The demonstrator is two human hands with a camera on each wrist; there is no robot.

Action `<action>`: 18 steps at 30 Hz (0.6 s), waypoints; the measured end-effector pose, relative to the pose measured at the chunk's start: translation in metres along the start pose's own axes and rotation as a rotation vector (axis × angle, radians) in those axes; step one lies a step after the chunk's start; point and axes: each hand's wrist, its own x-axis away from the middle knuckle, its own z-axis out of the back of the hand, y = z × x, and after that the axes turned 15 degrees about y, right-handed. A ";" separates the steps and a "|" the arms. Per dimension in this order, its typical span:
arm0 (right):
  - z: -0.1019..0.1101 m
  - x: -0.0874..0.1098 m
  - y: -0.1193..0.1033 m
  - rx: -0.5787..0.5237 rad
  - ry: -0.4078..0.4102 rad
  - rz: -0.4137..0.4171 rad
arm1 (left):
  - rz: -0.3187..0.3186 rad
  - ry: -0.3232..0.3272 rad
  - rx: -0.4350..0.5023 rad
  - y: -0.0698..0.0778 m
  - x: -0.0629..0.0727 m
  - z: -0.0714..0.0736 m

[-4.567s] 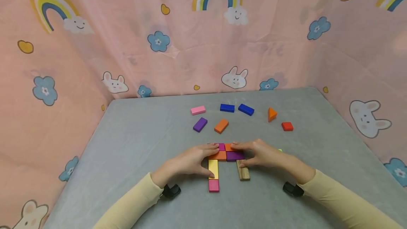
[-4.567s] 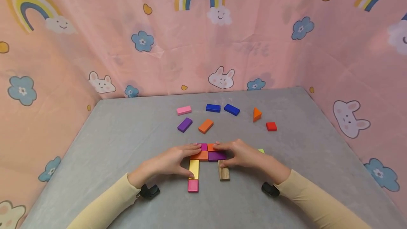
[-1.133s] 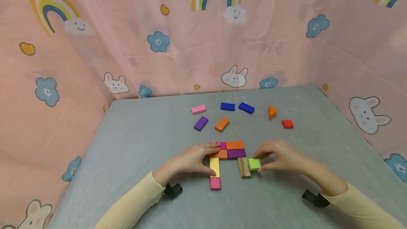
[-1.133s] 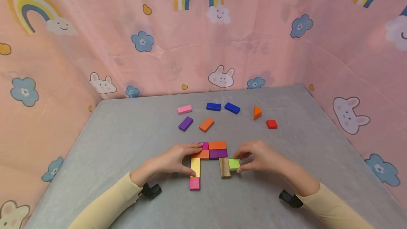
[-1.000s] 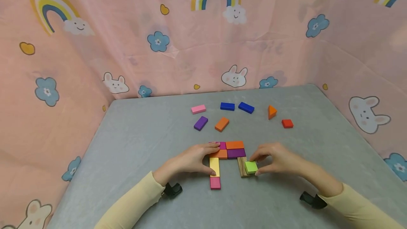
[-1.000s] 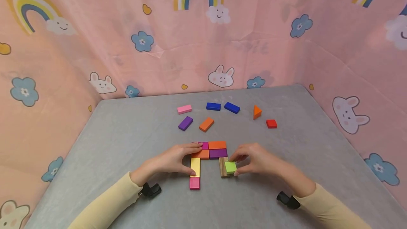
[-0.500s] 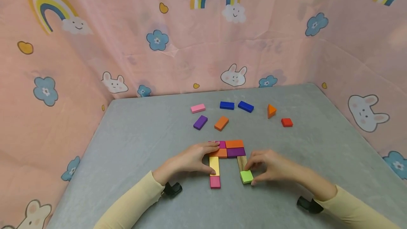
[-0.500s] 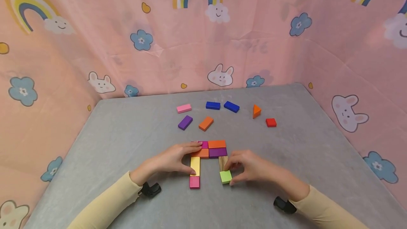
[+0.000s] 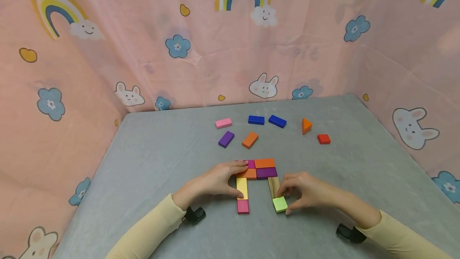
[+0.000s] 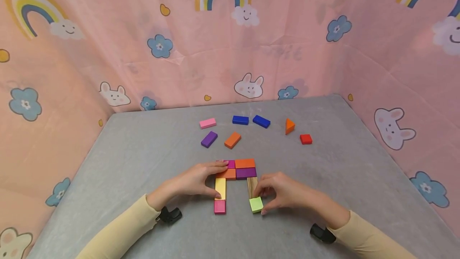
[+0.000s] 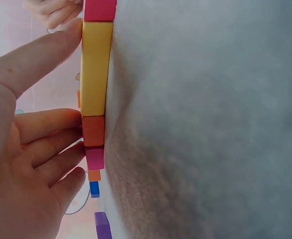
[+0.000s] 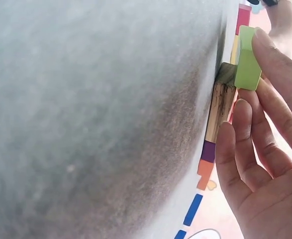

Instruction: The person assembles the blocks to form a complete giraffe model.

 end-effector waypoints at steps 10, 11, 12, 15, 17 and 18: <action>0.000 0.002 0.002 -0.015 -0.017 -0.016 | -0.002 -0.001 0.009 0.000 0.001 0.001; 0.000 0.003 0.002 -0.020 -0.008 -0.006 | -0.002 -0.001 0.009 0.000 0.001 0.001; 0.000 0.004 0.002 -0.021 0.000 0.005 | -0.002 -0.002 0.008 0.000 0.001 0.001; 0.001 0.006 0.004 -0.023 0.017 0.016 | -0.003 -0.002 0.005 0.000 0.001 0.001; 0.002 0.007 0.005 -0.020 0.023 0.012 | -0.004 -0.001 0.004 0.000 0.001 0.000; 0.002 0.007 0.005 -0.016 0.020 0.005 | -0.005 -0.001 0.004 0.000 0.001 0.000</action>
